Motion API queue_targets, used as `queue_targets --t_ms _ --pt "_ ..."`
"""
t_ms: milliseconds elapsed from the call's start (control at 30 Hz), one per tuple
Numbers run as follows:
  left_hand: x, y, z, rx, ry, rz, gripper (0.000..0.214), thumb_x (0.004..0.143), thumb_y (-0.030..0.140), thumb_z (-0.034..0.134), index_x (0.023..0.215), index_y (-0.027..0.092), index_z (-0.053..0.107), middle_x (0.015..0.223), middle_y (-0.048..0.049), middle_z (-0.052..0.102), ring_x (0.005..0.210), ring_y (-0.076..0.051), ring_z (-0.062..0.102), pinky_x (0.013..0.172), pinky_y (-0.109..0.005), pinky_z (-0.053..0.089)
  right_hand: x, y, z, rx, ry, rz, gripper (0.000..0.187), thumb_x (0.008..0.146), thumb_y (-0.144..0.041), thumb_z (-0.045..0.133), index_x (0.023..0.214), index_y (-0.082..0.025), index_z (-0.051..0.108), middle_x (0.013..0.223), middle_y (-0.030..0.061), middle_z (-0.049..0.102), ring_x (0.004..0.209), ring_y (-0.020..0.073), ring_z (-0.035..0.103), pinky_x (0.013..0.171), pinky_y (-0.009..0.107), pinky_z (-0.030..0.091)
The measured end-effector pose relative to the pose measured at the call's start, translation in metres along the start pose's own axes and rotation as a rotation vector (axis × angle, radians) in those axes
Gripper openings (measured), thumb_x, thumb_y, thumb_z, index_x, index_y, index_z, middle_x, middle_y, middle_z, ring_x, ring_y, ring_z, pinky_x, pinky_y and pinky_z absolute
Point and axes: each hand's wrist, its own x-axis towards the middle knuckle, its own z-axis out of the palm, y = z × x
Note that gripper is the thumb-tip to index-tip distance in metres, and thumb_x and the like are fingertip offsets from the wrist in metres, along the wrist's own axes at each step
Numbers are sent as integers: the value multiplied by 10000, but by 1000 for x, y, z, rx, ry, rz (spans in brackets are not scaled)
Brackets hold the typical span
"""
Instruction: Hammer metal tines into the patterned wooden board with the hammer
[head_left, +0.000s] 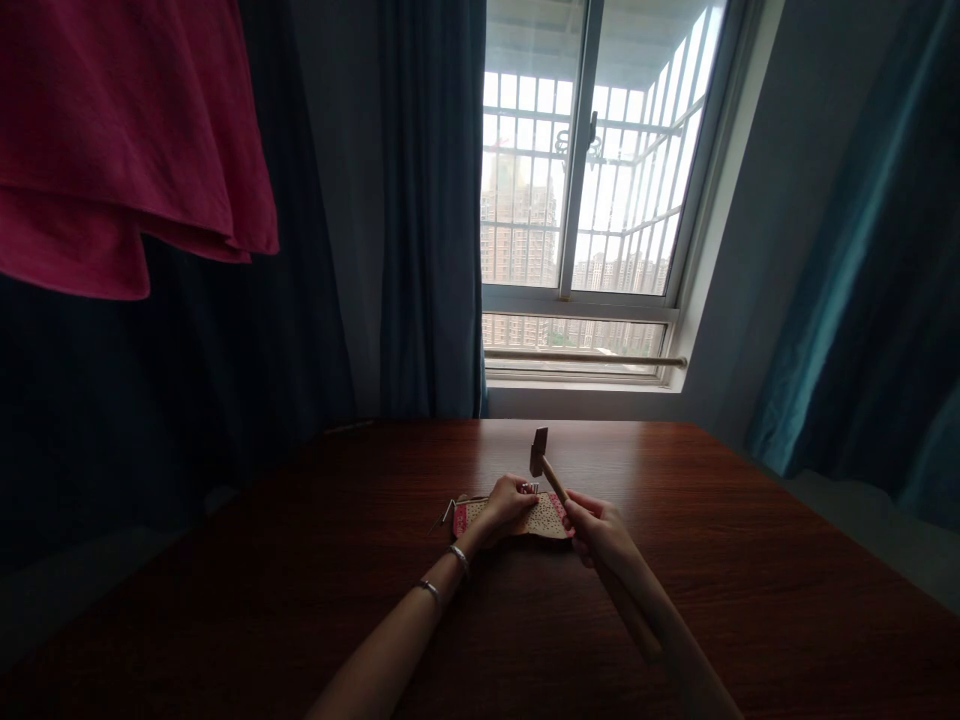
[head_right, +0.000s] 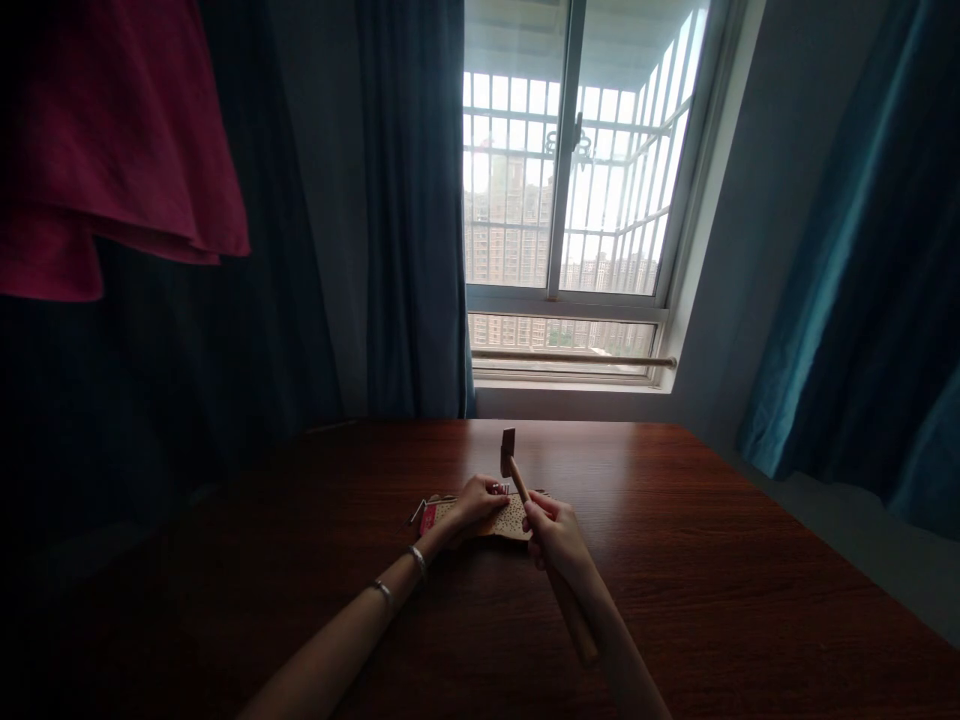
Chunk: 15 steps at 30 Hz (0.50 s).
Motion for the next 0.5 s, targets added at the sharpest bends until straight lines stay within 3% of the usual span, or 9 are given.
queue_targets --t_ms 200,500 --pt "6 -11 4 -3 -5 24 287 616 383 635 669 102 653 620 -20 605 576 -130 499 515 -219 319 -3 1 0 4 -21 61 552 676 -529 605 1083 -159 565 617 -54 496 314 42 388 262 183 286" --pt "2 -5 2 42 13 38 264 621 361 613 644 102 656 605 -21 608 601 -147 512 530 -221 334 1 10 -16 56 106 38 569 680 -441 627 1142 -119 546 617 -36 525 322 49 393 264 189 295"
